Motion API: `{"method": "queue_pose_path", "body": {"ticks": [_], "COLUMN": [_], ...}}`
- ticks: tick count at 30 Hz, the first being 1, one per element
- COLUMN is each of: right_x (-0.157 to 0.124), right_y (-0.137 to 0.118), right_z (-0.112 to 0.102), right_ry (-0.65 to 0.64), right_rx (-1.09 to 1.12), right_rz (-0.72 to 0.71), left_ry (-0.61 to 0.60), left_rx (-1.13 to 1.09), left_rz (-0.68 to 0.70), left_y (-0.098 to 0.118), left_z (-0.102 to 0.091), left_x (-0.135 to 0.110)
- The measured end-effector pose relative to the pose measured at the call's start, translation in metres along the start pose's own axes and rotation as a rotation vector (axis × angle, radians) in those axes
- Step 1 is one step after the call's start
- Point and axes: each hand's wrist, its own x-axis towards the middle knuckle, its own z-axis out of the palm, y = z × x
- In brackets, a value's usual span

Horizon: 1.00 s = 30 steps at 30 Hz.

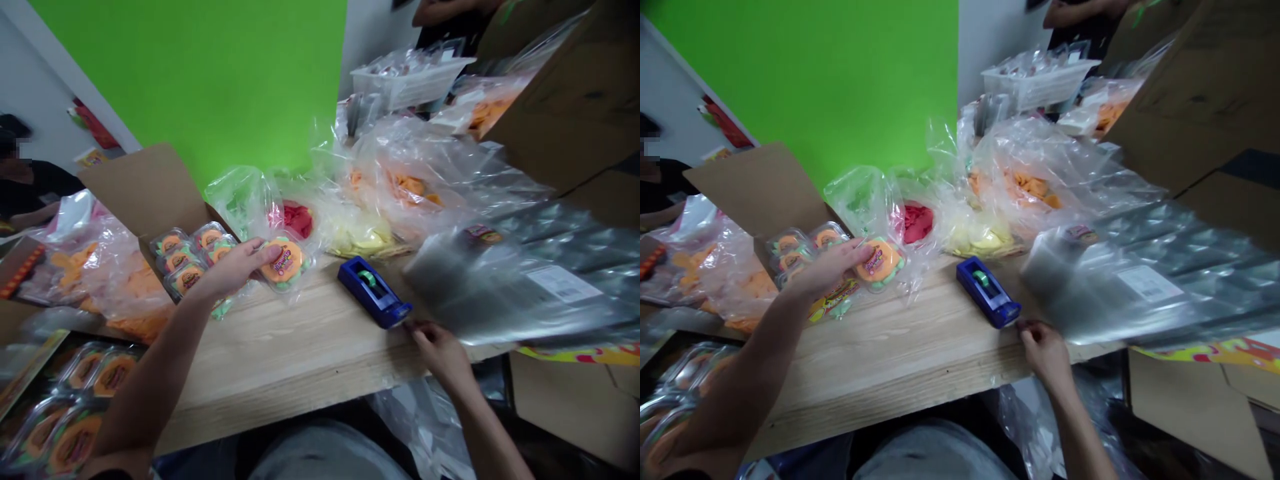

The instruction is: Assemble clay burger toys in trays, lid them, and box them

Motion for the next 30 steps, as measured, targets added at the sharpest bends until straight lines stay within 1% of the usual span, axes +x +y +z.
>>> {"method": "queue_pose_path", "body": {"ticks": [1, 3, 4, 5, 8, 9, 11, 13, 15, 16, 17, 18, 19, 21, 22, 23, 24, 25, 28, 29, 30], "right_x": [-0.006, -0.027, -0.041, -0.055, -0.091, -0.099, -0.105, -0.104, -0.1, -0.098, -0.096, -0.094, -0.092, -0.09, -0.088, -0.087, -0.086, -0.085, -0.084, -0.084, -0.084], "right_y": [-0.007, -0.033, -0.05, -0.068, -0.122, -0.136, -0.154, -0.161, -0.162, -0.161, -0.16, -0.159, -0.157, -0.155, -0.154, -0.154, -0.153, -0.152, -0.148, -0.147, -0.146], "right_z": [-0.003, -0.01, -0.013, -0.014, -0.011, -0.008, 0.001, 0.009, 0.013, 0.014, 0.013, 0.01, 0.008, 0.001, -0.002, -0.003, -0.003, -0.002, 0.008, 0.013, 0.018], "right_ry": [-0.065, -0.24, -0.354, -0.411, -0.448, -0.448, -0.417, -0.366, -0.333, -0.331, -0.355, -0.414, -0.508, -0.735, -0.821, -0.855, -0.835, -0.781, -0.579, -0.545, -0.54], "right_rx": [0.01, 0.076, 0.161, 0.259, 0.499, 0.545, 0.578, 0.543, 0.487, 0.467, 0.463, 0.472, 0.492, 0.53, 0.527, 0.505, 0.463, 0.405, 0.222, 0.179, 0.15], "right_rz": [-0.006, -0.049, -0.101, -0.166, -0.393, -0.45, -0.501, -0.472, -0.407, -0.381, -0.364, -0.356, -0.355, -0.358, -0.36, -0.37, -0.387, -0.409, -0.485, -0.504, -0.518], "left_ry": [-0.004, -0.014, -0.016, -0.019, -0.038, -0.045, -0.062, -0.062, -0.051, -0.045, -0.046, -0.057, -0.075, -0.123, -0.145, -0.159, -0.163, -0.164, -0.16, -0.175, -0.201], "left_rx": [-0.021, -0.058, -0.079, -0.098, -0.133, -0.135, -0.134, -0.126, -0.12, -0.122, -0.13, -0.145, -0.163, -0.199, -0.206, -0.201, -0.185, -0.162, -0.1, -0.096, -0.094], "left_rz": [-0.01, -0.033, -0.043, -0.047, -0.015, 0.008, 0.05, 0.082, 0.093, 0.096, 0.095, 0.088, 0.079, 0.057, 0.043, 0.027, 0.007, -0.015, -0.073, -0.082, -0.088], "left_y": [-0.002, -0.006, -0.008, -0.01, -0.016, -0.017, -0.018, -0.017, -0.016, -0.016, -0.017, -0.018, -0.02, -0.025, -0.026, -0.027, -0.027, -0.026, -0.025, -0.026, -0.027], "left_z": [0.002, 0.009, 0.013, 0.018, 0.033, 0.037, 0.043, 0.046, 0.047, 0.046, 0.045, 0.044, 0.043, 0.042, 0.042, 0.042, 0.043, 0.044, 0.045, 0.045, 0.043], "left_x": [-0.003, -0.01, -0.014, -0.017, -0.028, -0.031, -0.037, -0.043, -0.048, -0.049, -0.051, -0.052, -0.052, -0.053, -0.053, -0.053, -0.052, -0.052, -0.05, -0.051, -0.051]}}
